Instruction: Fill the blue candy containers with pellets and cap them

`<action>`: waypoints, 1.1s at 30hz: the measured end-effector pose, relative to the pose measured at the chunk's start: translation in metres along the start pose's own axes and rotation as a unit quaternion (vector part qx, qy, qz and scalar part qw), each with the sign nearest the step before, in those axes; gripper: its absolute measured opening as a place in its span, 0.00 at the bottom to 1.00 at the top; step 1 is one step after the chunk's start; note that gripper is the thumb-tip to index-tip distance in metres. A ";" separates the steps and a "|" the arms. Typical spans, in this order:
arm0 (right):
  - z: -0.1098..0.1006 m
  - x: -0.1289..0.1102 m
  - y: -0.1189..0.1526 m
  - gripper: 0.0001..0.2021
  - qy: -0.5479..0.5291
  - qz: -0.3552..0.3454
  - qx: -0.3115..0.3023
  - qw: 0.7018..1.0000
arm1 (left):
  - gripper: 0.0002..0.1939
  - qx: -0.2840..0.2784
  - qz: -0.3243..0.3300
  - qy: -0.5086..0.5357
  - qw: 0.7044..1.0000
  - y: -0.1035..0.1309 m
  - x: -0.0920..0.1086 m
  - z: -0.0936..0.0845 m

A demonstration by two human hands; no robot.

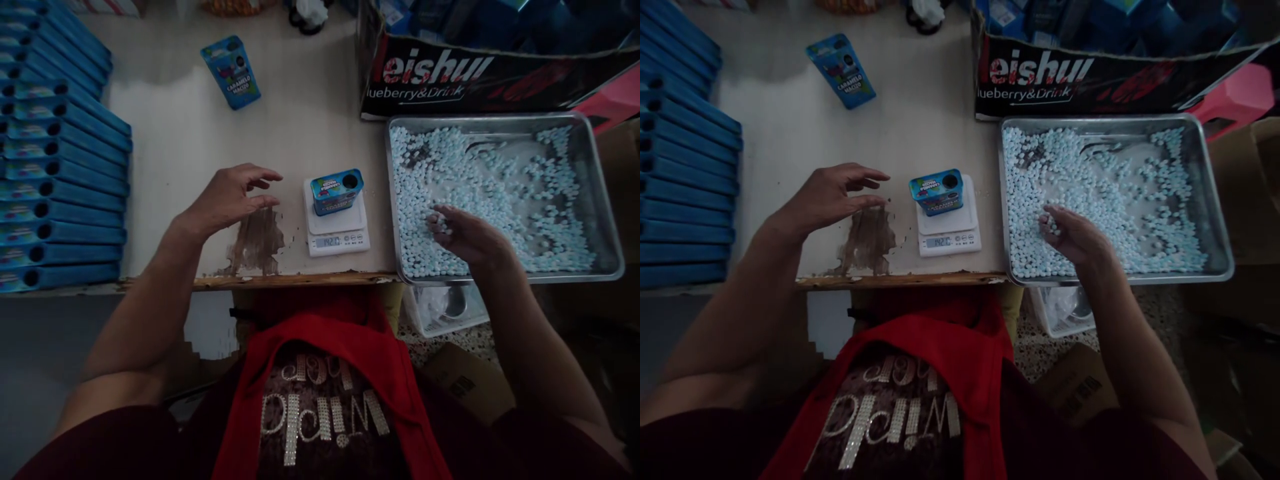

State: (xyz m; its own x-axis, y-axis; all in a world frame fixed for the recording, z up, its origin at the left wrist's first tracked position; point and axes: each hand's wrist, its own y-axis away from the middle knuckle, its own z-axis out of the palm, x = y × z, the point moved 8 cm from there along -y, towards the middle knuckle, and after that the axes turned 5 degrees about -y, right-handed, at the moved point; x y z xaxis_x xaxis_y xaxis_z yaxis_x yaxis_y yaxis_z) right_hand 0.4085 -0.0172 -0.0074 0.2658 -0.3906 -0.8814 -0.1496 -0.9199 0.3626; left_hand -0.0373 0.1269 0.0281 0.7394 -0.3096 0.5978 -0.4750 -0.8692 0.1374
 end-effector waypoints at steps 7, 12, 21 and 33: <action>0.054 -0.081 0.001 0.23 -0.094 -0.002 -0.061 0.994 | 0.36 -0.003 0.015 0.039 0.999 -0.011 -0.007 0.002; 0.107 -0.184 -0.008 0.05 0.171 -0.213 -0.122 0.954 | 0.39 -0.002 0.014 0.048 0.999 -0.002 -0.024 -0.006; 0.142 -0.209 -0.022 0.10 0.435 -0.261 -0.160 0.847 | 0.45 -0.007 0.032 0.054 0.998 0.008 -0.045 -0.009; 0.104 -0.208 -0.026 0.05 0.216 -0.191 -0.085 0.954 | 0.50 -0.024 0.019 0.030 0.999 0.003 -0.039 -0.010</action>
State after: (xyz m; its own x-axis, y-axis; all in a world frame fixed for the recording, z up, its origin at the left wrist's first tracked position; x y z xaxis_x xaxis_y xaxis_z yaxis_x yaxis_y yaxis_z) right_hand 0.2580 0.0919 0.1349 0.6429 0.0301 -0.7654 0.1841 -0.9760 0.1163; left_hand -0.0723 0.1399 0.0129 0.6919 -0.3165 0.6490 -0.5249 -0.8377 0.1511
